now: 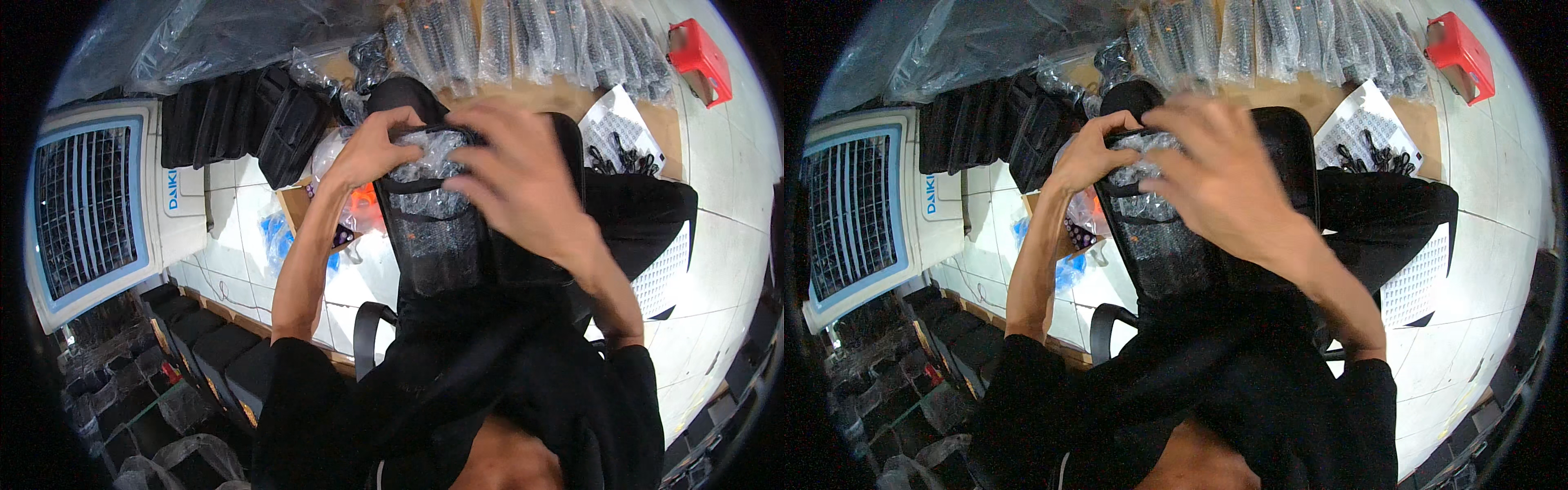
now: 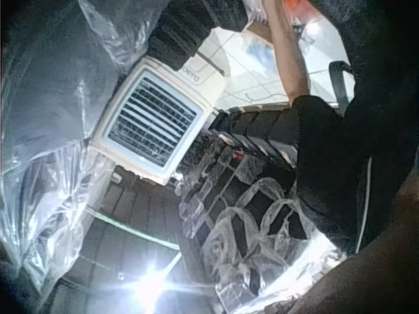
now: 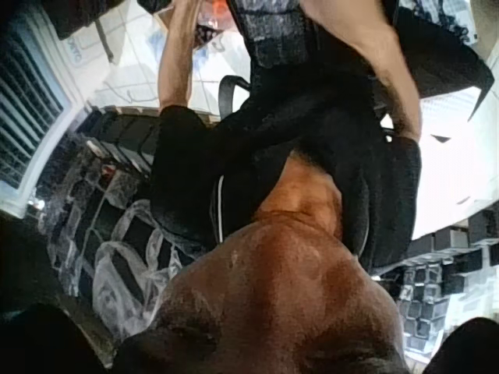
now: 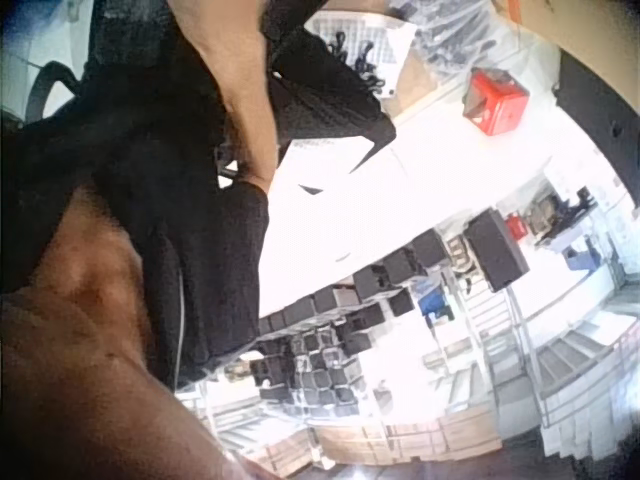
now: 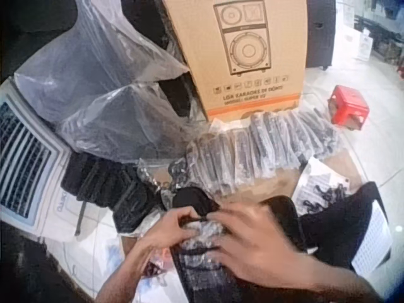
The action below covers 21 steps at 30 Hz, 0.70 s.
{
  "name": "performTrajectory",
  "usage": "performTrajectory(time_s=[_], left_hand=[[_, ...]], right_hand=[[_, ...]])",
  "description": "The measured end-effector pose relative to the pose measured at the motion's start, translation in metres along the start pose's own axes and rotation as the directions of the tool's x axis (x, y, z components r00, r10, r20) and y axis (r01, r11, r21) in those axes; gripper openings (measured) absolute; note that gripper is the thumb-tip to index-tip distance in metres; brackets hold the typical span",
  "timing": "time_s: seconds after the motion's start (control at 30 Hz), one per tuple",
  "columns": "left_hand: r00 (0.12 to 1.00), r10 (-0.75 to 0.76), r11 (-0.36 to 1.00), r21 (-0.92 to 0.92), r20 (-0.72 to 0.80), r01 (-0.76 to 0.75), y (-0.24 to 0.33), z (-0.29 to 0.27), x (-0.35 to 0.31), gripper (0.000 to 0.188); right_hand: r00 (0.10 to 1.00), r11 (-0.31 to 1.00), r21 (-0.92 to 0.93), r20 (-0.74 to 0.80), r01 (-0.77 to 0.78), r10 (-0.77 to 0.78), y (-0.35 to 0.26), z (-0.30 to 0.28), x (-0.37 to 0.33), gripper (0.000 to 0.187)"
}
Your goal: The person sits cross-legged on a chair and labels several black microphones by applying small white stickers to their bodies. The person then wraps each labeled microphone in bubble wrap and places them into a black zippered bag along with other small items.
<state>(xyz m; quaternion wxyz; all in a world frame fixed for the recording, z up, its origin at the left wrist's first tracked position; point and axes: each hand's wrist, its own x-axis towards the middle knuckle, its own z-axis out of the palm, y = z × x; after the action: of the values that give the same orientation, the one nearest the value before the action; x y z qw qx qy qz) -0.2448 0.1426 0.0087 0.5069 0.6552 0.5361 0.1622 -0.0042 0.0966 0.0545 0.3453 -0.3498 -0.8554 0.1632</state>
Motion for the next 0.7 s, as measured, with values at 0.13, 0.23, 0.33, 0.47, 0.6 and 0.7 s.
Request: performTrajectory(time_s=[0.13, 0.23, 0.33, 0.47, 0.6, 0.7], left_hand=[[0.998, 0.058, 0.995, 0.077, 0.009, -0.059, 0.001, 0.000, 0.007, 0.026], [0.999, 0.046, 0.999, -0.014, 0.004, -0.046, -0.009, -0.002, 0.000, 0.026], [1.000, -0.015, 0.999, 0.046, -0.019, 0.016, -0.001, -0.006, -0.008, 0.025], [0.999, -0.046, 0.999, -0.030, -0.008, 0.046, -0.011, -0.007, -0.007, 0.023], [1.000, -0.007, 1.000, 0.015, 0.007, 0.007, -0.007, -0.003, -0.005, 0.034], [0.999, 0.053, 0.997, 0.054, -0.008, -0.053, -0.006, 0.000, -0.007, 0.037]], right_hand=[[0.999, 0.998, 0.043, -0.003, 0.047, -0.047, 0.013, 0.061, -0.023, 0.023], [0.980, 0.990, 0.101, -0.183, 0.095, -0.076, -0.008, 0.025, -0.007, 0.015], [0.903, 0.987, 0.064, -0.415, 0.145, -0.106, -0.020, -0.042, -0.001, 0.012], [0.868, 0.971, 0.157, -0.439, -0.179, 0.231, 0.012, -0.047, -0.005, 0.014], [0.972, 0.975, 0.148, -0.145, -0.165, 0.186, 0.038, 0.014, -0.003, 0.028], [0.971, 0.963, 0.130, 0.060, -0.238, 0.232, 0.040, 0.053, 0.004, 0.036]])
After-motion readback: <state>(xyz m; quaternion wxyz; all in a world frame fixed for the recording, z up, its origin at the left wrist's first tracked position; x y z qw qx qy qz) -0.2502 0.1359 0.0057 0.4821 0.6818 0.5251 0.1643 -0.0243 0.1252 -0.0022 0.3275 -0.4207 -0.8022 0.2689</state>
